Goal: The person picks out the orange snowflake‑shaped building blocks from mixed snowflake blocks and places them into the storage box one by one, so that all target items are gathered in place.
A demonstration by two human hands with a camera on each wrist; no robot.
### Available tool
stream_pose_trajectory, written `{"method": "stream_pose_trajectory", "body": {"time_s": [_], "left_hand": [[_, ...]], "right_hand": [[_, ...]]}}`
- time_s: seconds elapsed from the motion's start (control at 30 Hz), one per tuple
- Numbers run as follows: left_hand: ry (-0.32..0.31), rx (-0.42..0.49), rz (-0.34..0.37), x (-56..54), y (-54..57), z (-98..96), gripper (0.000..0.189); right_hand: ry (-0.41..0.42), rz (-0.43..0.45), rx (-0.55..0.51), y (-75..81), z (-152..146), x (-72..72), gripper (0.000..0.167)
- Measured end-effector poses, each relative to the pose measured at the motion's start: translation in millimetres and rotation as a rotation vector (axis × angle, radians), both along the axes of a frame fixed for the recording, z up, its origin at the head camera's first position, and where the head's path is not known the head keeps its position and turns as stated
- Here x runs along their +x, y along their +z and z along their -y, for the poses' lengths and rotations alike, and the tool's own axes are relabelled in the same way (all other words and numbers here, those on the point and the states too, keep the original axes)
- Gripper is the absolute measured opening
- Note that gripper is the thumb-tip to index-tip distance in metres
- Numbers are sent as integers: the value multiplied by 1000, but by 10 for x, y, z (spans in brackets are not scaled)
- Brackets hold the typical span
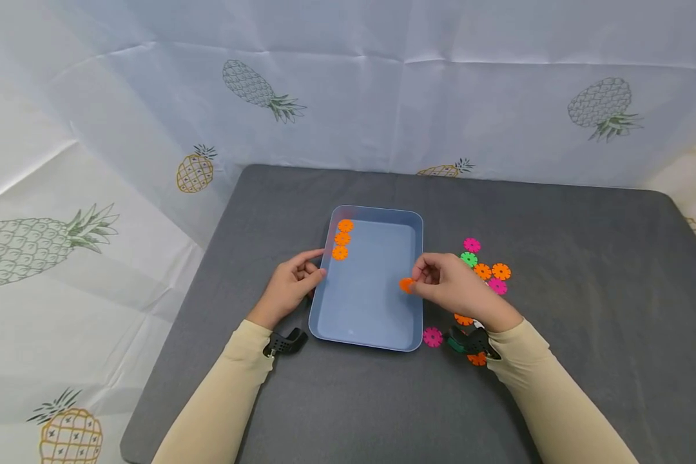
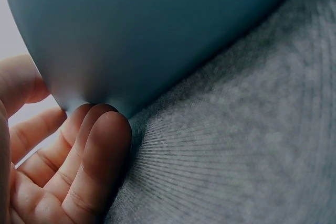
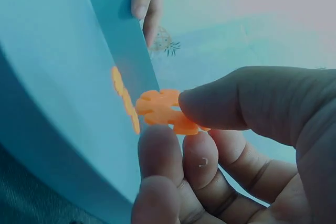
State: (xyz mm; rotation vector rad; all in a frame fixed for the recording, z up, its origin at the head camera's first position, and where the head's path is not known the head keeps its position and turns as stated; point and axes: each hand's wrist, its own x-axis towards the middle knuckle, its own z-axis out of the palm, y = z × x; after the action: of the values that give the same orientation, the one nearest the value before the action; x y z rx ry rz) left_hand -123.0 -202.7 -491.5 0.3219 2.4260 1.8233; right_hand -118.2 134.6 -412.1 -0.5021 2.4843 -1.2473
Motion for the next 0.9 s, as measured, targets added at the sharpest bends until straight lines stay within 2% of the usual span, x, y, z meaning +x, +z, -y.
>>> {"method": "stream_pose_trajectory", "body": {"time_s": [0.33, 0.9], "left_hand": [[-4, 8, -5, -23, -30, 17, 46], [-10, 8, -2, -9, 8, 25, 47]], "right_hand": [[-10, 29, -47, -22, 181, -73, 8], [25, -3, -56, 31, 532, -138, 9]]}}
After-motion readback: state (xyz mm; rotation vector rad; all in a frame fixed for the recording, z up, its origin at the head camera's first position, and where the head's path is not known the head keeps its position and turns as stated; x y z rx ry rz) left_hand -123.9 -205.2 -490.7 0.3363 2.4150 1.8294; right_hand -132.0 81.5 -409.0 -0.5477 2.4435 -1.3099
